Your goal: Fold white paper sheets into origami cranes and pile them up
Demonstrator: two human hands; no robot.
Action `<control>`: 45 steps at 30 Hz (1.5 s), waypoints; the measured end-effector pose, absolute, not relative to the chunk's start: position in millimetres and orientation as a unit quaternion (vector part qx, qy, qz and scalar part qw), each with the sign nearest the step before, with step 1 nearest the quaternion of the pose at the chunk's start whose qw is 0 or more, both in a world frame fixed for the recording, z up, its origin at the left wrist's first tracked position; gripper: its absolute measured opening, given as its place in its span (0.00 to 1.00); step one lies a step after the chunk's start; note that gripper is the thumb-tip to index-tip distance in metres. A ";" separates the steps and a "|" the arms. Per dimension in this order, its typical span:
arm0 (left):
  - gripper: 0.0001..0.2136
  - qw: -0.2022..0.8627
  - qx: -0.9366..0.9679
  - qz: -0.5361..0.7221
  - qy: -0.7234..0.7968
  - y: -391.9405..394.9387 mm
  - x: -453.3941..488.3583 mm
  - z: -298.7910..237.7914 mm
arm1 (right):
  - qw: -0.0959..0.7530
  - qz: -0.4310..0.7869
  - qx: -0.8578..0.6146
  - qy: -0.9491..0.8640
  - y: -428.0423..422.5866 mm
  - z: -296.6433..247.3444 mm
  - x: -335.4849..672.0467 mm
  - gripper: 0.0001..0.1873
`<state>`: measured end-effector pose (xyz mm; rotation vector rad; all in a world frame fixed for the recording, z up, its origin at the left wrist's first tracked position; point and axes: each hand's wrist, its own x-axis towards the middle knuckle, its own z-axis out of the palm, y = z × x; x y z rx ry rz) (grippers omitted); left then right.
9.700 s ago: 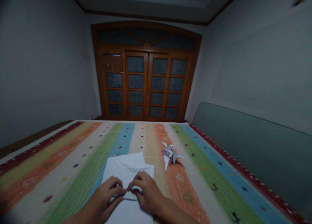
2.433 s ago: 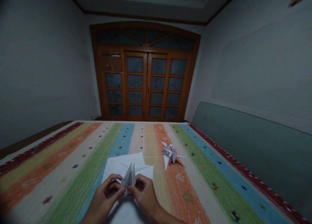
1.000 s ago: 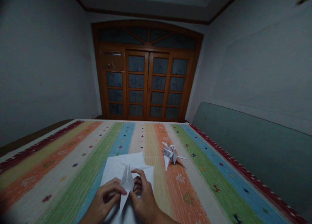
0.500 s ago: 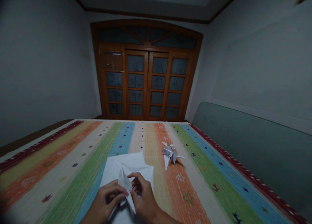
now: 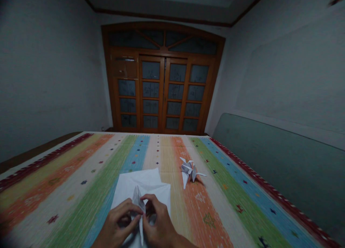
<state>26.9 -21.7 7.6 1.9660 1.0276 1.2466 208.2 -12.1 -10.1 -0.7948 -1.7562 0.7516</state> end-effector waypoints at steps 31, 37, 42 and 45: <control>0.22 0.679 0.484 0.490 0.254 -5.7 22.8 3.0 | 0.561 0.264 -0.256 -0.742 -16.0 -7.8 211.9 0.17; 0.21 0.705 0.495 0.444 0.248 -1.0 20.6 -8.5 | 0.535 0.200 -0.279 -0.772 -20.4 -2.7 210.5 0.11; 0.16 0.697 0.511 0.425 0.270 -1.9 19.7 -1.4 | 0.521 0.179 -0.280 -0.786 -18.6 -2.0 212.3 0.08; 0.13 0.694 0.511 0.420 0.283 -3.9 20.2 5.2 | 0.549 0.174 -0.264 -0.774 -16.2 -4.6 212.3 0.08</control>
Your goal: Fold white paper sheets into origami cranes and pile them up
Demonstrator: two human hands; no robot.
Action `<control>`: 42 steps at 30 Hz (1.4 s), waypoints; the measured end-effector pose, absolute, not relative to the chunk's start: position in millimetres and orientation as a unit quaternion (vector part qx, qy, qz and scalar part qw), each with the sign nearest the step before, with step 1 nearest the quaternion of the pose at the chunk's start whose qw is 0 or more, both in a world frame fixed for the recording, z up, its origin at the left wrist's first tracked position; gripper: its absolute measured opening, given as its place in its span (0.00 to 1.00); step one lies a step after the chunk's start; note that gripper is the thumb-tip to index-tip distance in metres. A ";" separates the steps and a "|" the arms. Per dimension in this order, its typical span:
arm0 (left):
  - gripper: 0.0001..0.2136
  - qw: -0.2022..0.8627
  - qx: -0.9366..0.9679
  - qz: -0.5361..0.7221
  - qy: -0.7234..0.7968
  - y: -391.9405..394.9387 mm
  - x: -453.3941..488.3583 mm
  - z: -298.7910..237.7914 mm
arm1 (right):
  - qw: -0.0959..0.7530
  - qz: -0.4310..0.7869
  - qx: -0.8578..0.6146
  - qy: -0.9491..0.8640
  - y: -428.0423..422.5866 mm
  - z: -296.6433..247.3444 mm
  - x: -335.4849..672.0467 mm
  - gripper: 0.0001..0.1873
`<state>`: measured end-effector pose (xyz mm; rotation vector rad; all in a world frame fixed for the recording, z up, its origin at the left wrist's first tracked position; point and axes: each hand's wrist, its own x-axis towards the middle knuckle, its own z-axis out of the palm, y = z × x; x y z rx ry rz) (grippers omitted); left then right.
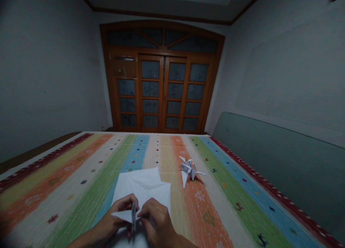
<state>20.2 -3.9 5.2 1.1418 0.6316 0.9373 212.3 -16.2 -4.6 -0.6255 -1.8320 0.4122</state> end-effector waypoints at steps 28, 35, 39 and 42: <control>0.13 0.666 0.548 0.414 0.291 -2.0 16.3 6.2 | 0.561 0.203 -0.245 -0.764 -18.4 -2.7 210.7 0.11; 0.13 0.669 0.522 0.422 0.319 -3.5 17.1 7.3 | 0.539 0.190 -0.305 -0.762 -19.7 -4.2 210.4 0.09; 0.12 0.647 0.516 0.451 0.334 -2.3 19.7 9.3 | 0.585 0.162 -0.292 -0.739 -21.7 1.9 210.8 0.11; 0.13 0.633 0.509 0.473 0.341 -1.8 20.3 8.4 | 0.622 0.130 -0.275 -0.721 -23.3 3.8 212.8 0.19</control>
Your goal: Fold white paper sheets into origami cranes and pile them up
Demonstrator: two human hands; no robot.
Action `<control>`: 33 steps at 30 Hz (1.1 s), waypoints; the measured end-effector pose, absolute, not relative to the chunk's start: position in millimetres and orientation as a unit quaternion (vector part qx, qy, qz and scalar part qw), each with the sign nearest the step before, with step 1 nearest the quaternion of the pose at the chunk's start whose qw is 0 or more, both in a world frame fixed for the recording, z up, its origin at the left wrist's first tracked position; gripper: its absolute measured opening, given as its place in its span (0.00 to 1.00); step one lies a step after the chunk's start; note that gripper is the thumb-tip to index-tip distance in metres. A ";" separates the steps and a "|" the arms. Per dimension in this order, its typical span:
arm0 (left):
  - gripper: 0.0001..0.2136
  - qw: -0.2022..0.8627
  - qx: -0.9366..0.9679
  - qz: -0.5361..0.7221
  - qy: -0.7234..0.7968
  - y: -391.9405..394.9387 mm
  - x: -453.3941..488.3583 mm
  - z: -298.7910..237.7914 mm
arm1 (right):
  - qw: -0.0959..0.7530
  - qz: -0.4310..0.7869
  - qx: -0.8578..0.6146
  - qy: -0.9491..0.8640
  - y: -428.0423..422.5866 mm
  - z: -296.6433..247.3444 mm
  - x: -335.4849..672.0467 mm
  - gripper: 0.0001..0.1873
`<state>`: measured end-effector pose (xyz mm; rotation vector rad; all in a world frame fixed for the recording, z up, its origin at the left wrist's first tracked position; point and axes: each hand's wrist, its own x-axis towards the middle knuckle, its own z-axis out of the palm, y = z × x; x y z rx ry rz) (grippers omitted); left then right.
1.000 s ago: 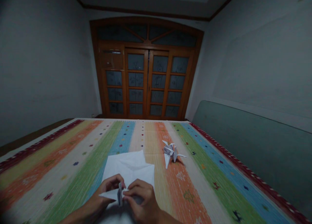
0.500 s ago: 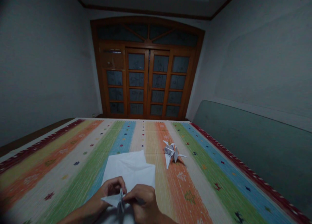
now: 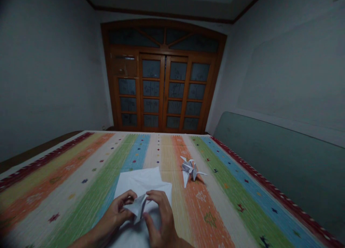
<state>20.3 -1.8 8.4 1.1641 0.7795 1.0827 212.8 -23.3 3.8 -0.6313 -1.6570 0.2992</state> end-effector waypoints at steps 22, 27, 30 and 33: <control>0.17 0.572 0.602 0.444 0.337 -6.3 25.0 4.3 | 0.642 0.131 -0.275 -0.703 -22.2 -2.1 213.6 0.22; 0.19 0.571 0.607 0.437 0.337 -4.0 22.8 -1.1 | 0.648 0.180 -0.270 -0.689 -20.1 -2.9 210.2 0.21; 0.20 0.574 0.603 0.437 0.341 -4.7 22.0 0.2 | 0.651 0.181 -0.278 -0.682 -19.7 -4.3 209.7 0.18; 0.20 0.581 0.602 0.433 0.336 -5.7 21.6 2.3 | 0.646 0.187 -0.286 -0.682 -19.3 -3.8 210.4 0.14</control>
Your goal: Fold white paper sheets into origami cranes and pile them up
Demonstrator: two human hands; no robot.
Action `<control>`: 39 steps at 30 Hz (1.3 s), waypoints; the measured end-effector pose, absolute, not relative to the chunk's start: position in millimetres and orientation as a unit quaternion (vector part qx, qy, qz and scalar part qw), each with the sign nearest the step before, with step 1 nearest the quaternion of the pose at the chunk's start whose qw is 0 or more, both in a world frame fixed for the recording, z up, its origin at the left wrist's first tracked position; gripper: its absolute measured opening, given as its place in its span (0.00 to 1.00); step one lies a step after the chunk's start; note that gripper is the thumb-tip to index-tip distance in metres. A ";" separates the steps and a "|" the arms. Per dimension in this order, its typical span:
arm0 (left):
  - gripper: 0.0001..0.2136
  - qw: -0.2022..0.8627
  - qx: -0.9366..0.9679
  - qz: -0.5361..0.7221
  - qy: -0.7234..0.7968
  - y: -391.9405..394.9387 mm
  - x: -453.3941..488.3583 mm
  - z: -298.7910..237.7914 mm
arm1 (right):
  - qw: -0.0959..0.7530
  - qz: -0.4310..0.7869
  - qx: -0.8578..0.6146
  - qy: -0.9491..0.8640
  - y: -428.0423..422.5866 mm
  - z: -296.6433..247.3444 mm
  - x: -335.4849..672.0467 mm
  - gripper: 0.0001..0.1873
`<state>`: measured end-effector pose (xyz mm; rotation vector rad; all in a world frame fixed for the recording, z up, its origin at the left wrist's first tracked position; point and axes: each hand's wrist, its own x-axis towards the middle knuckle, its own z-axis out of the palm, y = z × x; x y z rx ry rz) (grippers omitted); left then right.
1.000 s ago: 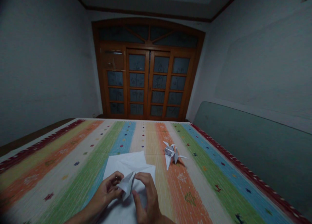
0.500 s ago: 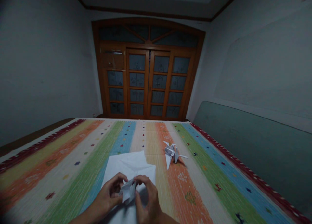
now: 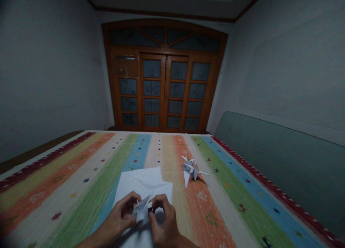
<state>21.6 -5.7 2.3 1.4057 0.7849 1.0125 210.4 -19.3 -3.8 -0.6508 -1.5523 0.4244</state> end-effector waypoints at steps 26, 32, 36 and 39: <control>0.21 0.561 0.609 0.467 0.310 -4.9 19.3 -3.5 | 0.635 0.168 -0.273 -0.703 -17.3 2.4 211.3 0.08; 0.21 0.557 0.617 0.463 0.308 -4.9 18.3 -5.0 | 0.635 0.182 -0.275 -0.698 -16.8 6.9 210.3 0.06; 0.20 0.554 0.619 0.456 0.319 -6.9 19.0 -1.2 | 0.629 0.199 -0.297 -0.691 -18.3 4.1 210.1 0.09; 0.19 0.556 0.620 0.449 0.325 -8.6 19.7 2.1 | 0.631 0.219 -0.325 -0.670 -18.4 -1.4 209.4 0.07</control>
